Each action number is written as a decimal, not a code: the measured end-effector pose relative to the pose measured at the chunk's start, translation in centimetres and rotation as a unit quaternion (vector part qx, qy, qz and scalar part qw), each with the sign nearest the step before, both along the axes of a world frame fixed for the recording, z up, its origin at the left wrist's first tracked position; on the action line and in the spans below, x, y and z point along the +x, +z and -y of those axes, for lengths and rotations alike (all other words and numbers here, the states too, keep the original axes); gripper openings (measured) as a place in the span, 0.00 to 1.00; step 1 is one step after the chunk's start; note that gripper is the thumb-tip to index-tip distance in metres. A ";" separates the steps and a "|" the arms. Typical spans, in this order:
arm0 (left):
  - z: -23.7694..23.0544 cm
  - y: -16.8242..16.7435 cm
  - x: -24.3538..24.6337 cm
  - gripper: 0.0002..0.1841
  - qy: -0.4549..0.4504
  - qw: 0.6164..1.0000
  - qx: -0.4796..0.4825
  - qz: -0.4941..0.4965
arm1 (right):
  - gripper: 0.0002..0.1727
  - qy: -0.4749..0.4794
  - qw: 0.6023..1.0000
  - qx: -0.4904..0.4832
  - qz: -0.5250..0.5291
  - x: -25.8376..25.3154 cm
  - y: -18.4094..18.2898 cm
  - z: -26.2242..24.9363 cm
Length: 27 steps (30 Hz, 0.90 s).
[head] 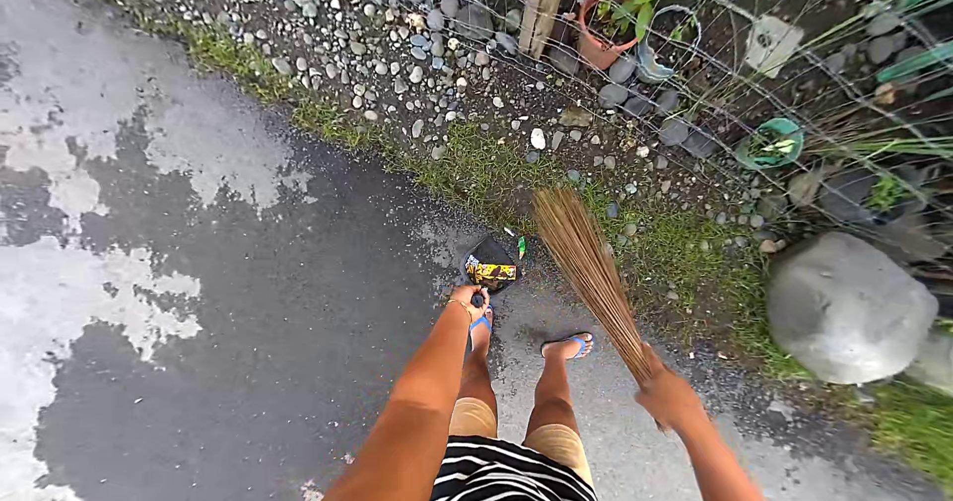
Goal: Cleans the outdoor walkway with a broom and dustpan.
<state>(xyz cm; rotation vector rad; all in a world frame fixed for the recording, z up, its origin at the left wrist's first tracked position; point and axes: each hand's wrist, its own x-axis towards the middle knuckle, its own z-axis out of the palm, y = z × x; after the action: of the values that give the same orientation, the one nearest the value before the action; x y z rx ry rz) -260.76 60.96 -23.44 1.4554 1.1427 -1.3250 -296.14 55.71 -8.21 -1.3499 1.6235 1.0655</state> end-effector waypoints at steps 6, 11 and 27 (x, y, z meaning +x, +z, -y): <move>-0.4 0.4 0.6 0.02 0.036 0.999 -0.014 0.002 | 0.60 0.144 0.982 0.124 0.009 3.6 -3.3 -1.1; -1.7 -0.5 1.0 0.04 -0.005 1.000 -0.017 0.002 | 0.61 0.033 0.998 0.055 0.006 -2.3 5.5 -3.9; -0.7 -0.5 1.2 0.04 -0.084 0.996 0.006 0.006 | 0.62 -0.077 0.993 0.087 0.023 -5.9 4.0 -5.9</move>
<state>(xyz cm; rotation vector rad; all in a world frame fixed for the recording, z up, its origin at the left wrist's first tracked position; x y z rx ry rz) -259.53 61.62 -23.99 1.5950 1.0396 -1.4239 -302.00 61.65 -4.17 -1.1082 1.5356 1.0493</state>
